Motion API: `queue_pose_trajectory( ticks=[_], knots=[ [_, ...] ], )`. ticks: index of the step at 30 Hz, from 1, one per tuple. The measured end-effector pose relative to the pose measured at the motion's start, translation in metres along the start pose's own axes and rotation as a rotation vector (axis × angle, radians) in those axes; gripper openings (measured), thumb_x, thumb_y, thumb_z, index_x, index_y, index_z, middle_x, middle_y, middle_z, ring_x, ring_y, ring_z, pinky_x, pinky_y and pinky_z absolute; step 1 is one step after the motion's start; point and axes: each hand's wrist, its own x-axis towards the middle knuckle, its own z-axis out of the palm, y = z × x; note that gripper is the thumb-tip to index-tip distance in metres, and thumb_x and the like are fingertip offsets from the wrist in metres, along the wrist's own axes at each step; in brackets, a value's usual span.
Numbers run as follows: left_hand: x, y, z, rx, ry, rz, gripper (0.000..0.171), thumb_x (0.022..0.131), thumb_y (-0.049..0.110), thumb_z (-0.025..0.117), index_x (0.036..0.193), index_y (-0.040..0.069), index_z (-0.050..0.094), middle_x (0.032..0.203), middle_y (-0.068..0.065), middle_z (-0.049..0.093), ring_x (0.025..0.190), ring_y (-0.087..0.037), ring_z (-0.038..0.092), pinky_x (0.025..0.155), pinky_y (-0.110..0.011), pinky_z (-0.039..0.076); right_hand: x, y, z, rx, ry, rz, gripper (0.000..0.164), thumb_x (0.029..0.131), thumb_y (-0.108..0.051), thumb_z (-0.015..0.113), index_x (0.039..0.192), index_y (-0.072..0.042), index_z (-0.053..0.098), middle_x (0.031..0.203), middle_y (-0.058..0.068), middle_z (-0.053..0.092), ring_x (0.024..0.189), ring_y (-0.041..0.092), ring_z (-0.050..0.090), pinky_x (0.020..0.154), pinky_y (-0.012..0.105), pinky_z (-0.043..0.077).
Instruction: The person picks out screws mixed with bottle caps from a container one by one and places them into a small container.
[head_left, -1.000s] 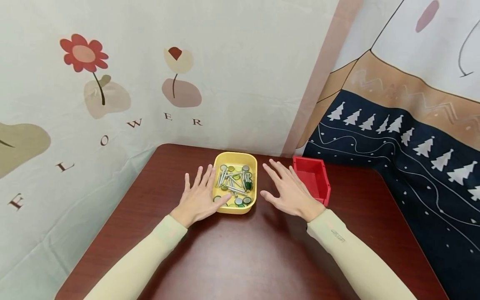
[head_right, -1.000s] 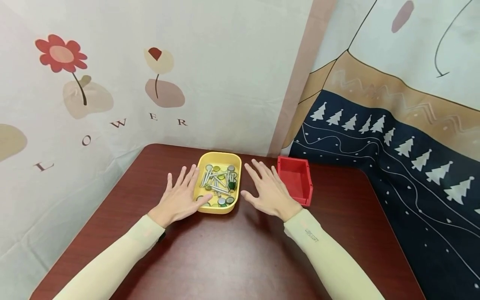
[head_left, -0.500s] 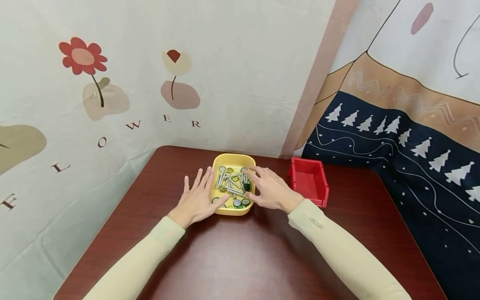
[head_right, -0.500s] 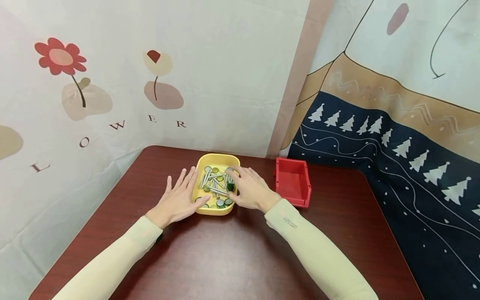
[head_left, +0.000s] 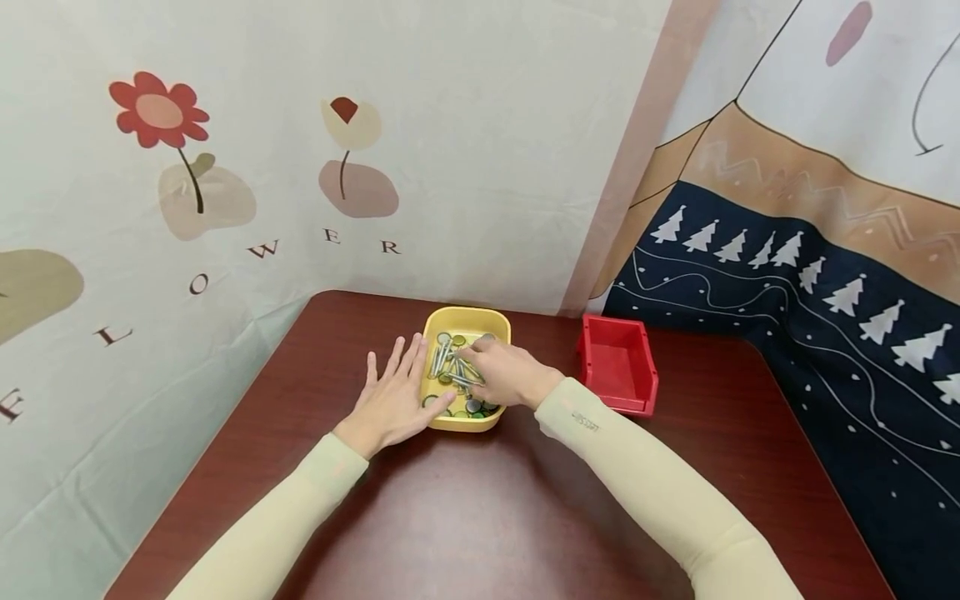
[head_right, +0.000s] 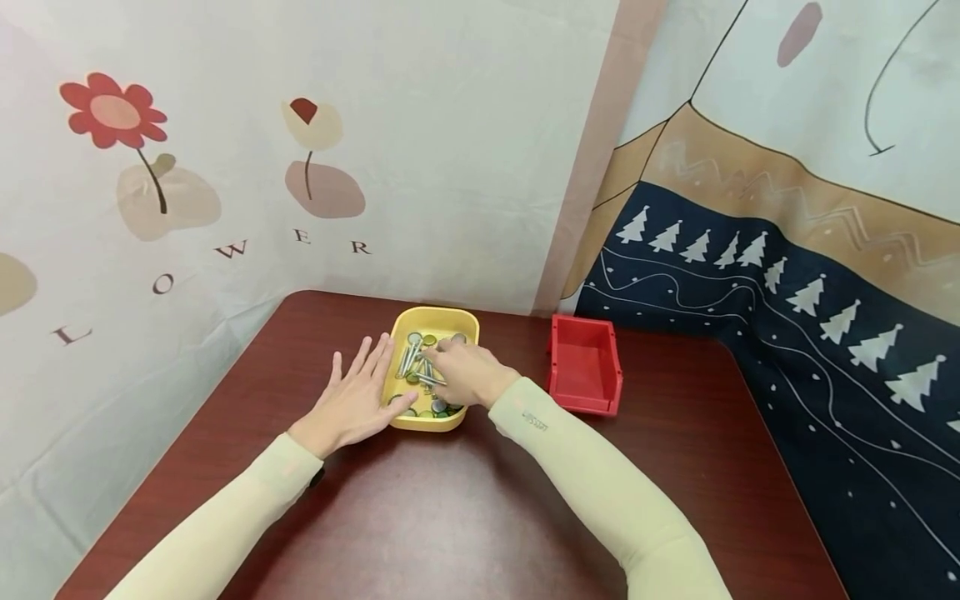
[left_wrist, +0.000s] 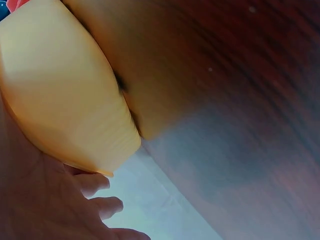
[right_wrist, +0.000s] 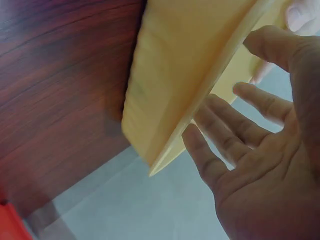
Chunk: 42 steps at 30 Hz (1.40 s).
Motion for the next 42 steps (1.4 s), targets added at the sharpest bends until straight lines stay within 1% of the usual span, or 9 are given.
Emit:
queue_pose_trajectory(
  ticks=[2,5,10,16,22,27,30,34,42],
  knots=[
    [0.0,0.0,-0.001,0.001,-0.004,-0.001,0.112,0.112,0.078,0.052,0.188,0.005,0.014,0.199,-0.012,0.008,0.186,-0.043,0.005,0.14,-0.087,0.003,0.007,-0.003,0.002,-0.005,-0.041,-0.001,0.062,0.109,-0.027,0.082,0.166,-0.013,0.065,0.157,0.019,0.072,0.138,0.035,0.076,0.106,0.054,0.069],
    [-0.001,0.0,-0.001,0.002,-0.008,-0.005,0.111,0.112,0.077,0.053,0.188,0.006,0.014,0.199,-0.012,0.007,0.186,-0.043,0.004,0.14,-0.087,0.003,0.017,-0.006,0.003,-0.006,-0.091,-0.011,0.063,0.109,-0.023,0.081,0.168,-0.011,0.063,0.16,0.019,0.072,0.142,0.034,0.075,0.111,0.052,0.068],
    [0.0,0.001,-0.002,0.008,-0.006,0.0,0.111,0.112,0.075,0.055,0.188,0.006,0.013,0.199,-0.012,0.007,0.186,-0.041,0.004,0.14,-0.086,0.004,0.027,-0.009,0.003,-0.009,-0.13,-0.042,0.058,0.108,-0.015,0.083,0.163,-0.007,0.067,0.154,0.016,0.077,0.139,0.031,0.077,0.117,0.046,0.064],
    [0.002,0.001,-0.002,0.023,0.0,0.001,0.11,0.113,0.074,0.054,0.188,0.006,0.012,0.199,-0.013,0.008,0.186,-0.042,0.005,0.14,-0.087,0.006,0.035,-0.011,0.002,-0.041,-0.16,-0.036,0.043,0.108,-0.011,0.082,0.15,-0.005,0.075,0.14,0.012,0.082,0.128,0.025,0.079,0.111,0.04,0.066],
    [0.001,0.002,-0.003,0.002,0.001,-0.001,0.108,0.114,0.07,0.056,0.188,0.005,0.013,0.198,-0.013,0.01,0.186,-0.042,0.005,0.14,-0.086,0.004,0.04,-0.014,0.005,-0.039,-0.202,0.007,0.035,0.107,-0.006,0.082,0.142,-0.005,0.077,0.123,0.009,0.084,0.106,0.019,0.078,0.096,0.034,0.066],
    [-0.002,0.003,-0.003,0.026,0.005,-0.008,0.107,0.113,0.068,0.057,0.187,0.004,0.013,0.198,-0.014,0.01,0.186,-0.042,0.007,0.14,-0.087,0.006,0.052,-0.004,0.027,-0.023,-0.202,0.008,0.037,0.102,-0.004,0.084,0.139,-0.008,0.076,0.117,0.007,0.084,0.098,0.017,0.076,0.091,0.036,0.067],
    [-0.001,0.003,-0.003,0.023,0.008,-0.007,0.107,0.113,0.067,0.057,0.187,0.004,0.012,0.198,-0.013,0.009,0.186,-0.042,0.006,0.14,-0.087,0.004,0.05,-0.005,0.026,-0.025,-0.192,0.009,0.036,0.103,-0.004,0.084,0.138,-0.01,0.077,0.116,0.007,0.084,0.098,0.016,0.076,0.09,0.035,0.067],
    [0.0,0.002,-0.003,0.014,-0.002,-0.006,0.107,0.113,0.067,0.057,0.188,0.004,0.011,0.198,-0.013,0.008,0.186,-0.042,0.005,0.14,-0.086,0.003,0.039,-0.015,0.009,-0.017,-0.211,0.018,0.033,0.108,-0.004,0.08,0.14,-0.007,0.075,0.118,0.009,0.083,0.102,0.018,0.076,0.094,0.034,0.066],
    [0.001,-0.005,-0.009,0.013,-0.038,0.026,0.106,0.113,0.069,0.057,0.188,0.006,0.015,0.198,-0.013,0.01,0.185,-0.044,0.004,0.139,-0.088,0.005,0.038,-0.008,0.013,0.019,-0.192,-0.004,0.036,0.106,0.0,0.081,0.141,-0.009,0.075,0.123,0.008,0.084,0.108,0.02,0.079,0.099,0.035,0.067]
  ],
)
